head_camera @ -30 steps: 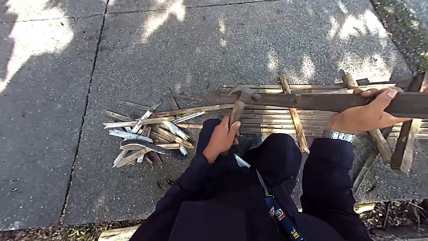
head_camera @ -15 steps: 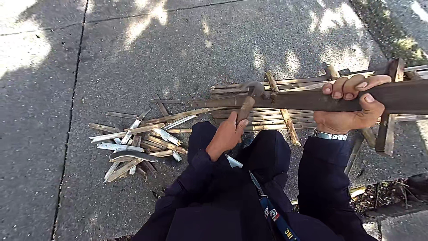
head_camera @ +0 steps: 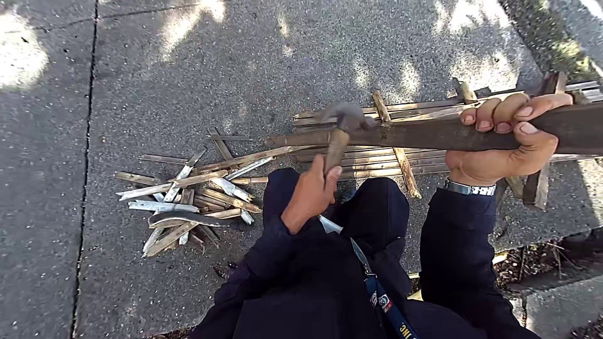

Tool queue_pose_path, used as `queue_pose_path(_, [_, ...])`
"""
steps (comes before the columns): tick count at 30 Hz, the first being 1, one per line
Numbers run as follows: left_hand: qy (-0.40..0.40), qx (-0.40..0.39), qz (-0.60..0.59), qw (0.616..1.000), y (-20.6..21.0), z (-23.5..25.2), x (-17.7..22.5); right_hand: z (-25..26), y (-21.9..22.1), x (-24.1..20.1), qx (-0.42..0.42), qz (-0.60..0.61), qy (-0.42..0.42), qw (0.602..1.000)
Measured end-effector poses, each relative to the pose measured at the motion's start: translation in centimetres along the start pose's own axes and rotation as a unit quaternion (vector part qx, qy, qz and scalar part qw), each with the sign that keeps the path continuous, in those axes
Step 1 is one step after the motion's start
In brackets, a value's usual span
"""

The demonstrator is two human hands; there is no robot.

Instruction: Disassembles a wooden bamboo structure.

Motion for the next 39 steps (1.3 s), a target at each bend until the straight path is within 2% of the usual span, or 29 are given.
queue_pose_path(1, [-0.028, -0.042, 0.028, 0.998, 1.7, 0.3, -1.6, -0.1, 0.4, 0.0, -0.003, 0.0, -0.002, 1.0])
queue_pose_path(3, [-0.051, -0.061, 0.005, 0.997, 2.4, 0.3, -3.0, -0.3, 0.9, -0.1, -0.013, -0.007, -0.005, 1.0])
queue_pose_path(6, [-0.014, 0.005, -0.087, 0.996, -1.4, -0.6, -1.2, -0.6, 0.7, 0.1, -0.01, -0.016, -0.003, 1.0])
queue_pose_path(9, [0.08, 0.097, -0.159, 0.979, -7.2, -1.3, 2.8, 0.0, 0.4, 0.5, -0.014, -0.006, 0.003, 1.0])
queue_pose_path(11, [0.121, 0.13, -0.179, 0.968, -9.5, -1.8, 4.7, 0.1, 0.2, 0.6, -0.014, -0.001, 0.009, 1.0])
queue_pose_path(12, [0.127, 0.134, -0.177, 0.967, -9.6, -1.8, 5.0, 0.1, 0.2, 0.7, -0.018, 0.006, 0.013, 1.0])
queue_pose_path(14, [0.095, 0.103, -0.136, 0.981, -7.3, -1.2, 3.9, 0.1, 0.5, 0.7, -0.018, 0.008, 0.011, 1.0])
queue_pose_path(17, [0.003, -0.012, -0.038, 0.999, -0.8, 0.4, 0.0, -0.1, 1.1, 0.7, -0.015, 0.005, 0.009, 1.0])
queue_pose_path(18, [-0.012, -0.027, -0.037, 0.999, 0.0, 0.7, -0.7, -0.3, 1.2, 0.5, -0.015, -0.002, 0.005, 1.0])
queue_pose_path(20, [-0.014, -0.016, -0.066, 0.998, -1.1, 0.9, -0.6, -0.4, 1.7, 0.4, -0.022, 0.003, -0.001, 1.0])
queue_pose_path(25, [0.115, 0.112, -0.169, 0.972, -8.9, -1.4, 4.5, -0.5, 0.4, 1.2, -0.023, 0.002, 0.017, 1.0])
queue_pose_path(27, [0.139, 0.15, -0.183, 0.962, -10.5, -2.1, 5.5, -0.3, 0.3, 1.5, -0.016, 0.001, 0.017, 1.0])
queue_pose_path(29, [0.111, 0.139, -0.164, 0.97, -8.6, -2.0, 4.1, -0.2, 0.3, 1.4, -0.016, -0.005, 0.013, 1.0])
queue_pose_path(31, [0.028, 0.058, -0.08, 0.995, -3.7, -1.1, 0.6, -0.2, 0.8, 1.4, -0.01, -0.003, 0.01, 1.0])
queue_pose_path(33, [-0.054, -0.044, 0.004, 0.998, 0.8, -0.5, -2.6, -0.4, 0.7, 1.1, -0.005, -0.008, 0.007, 1.0])
queue_pose_path(34, [-0.072, -0.062, 0.002, 0.995, 1.5, -0.5, -3.3, -0.5, 0.4, 0.8, -0.009, -0.017, 0.006, 1.0])
queue_pose_path(36, [-0.061, -0.039, -0.037, 0.997, 0.0, -0.4, -2.8, -0.3, 0.0, 0.7, -0.008, -0.011, -0.002, 1.0])
queue_pose_path(39, [0.02, 0.061, -0.109, 0.992, -5.0, -1.4, 0.6, -1.0, -1.6, 0.6, 0.002, -0.012, 0.012, 1.0])
Point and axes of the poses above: each hand's wrist, its own z-axis towards the middle knuckle, its own y-axis out of the palm, x = y × z, the point moved 10 cm from there along z, towards the middle knuckle, and after that the axes turned 9 degrees about x, right-handed, at the moved point
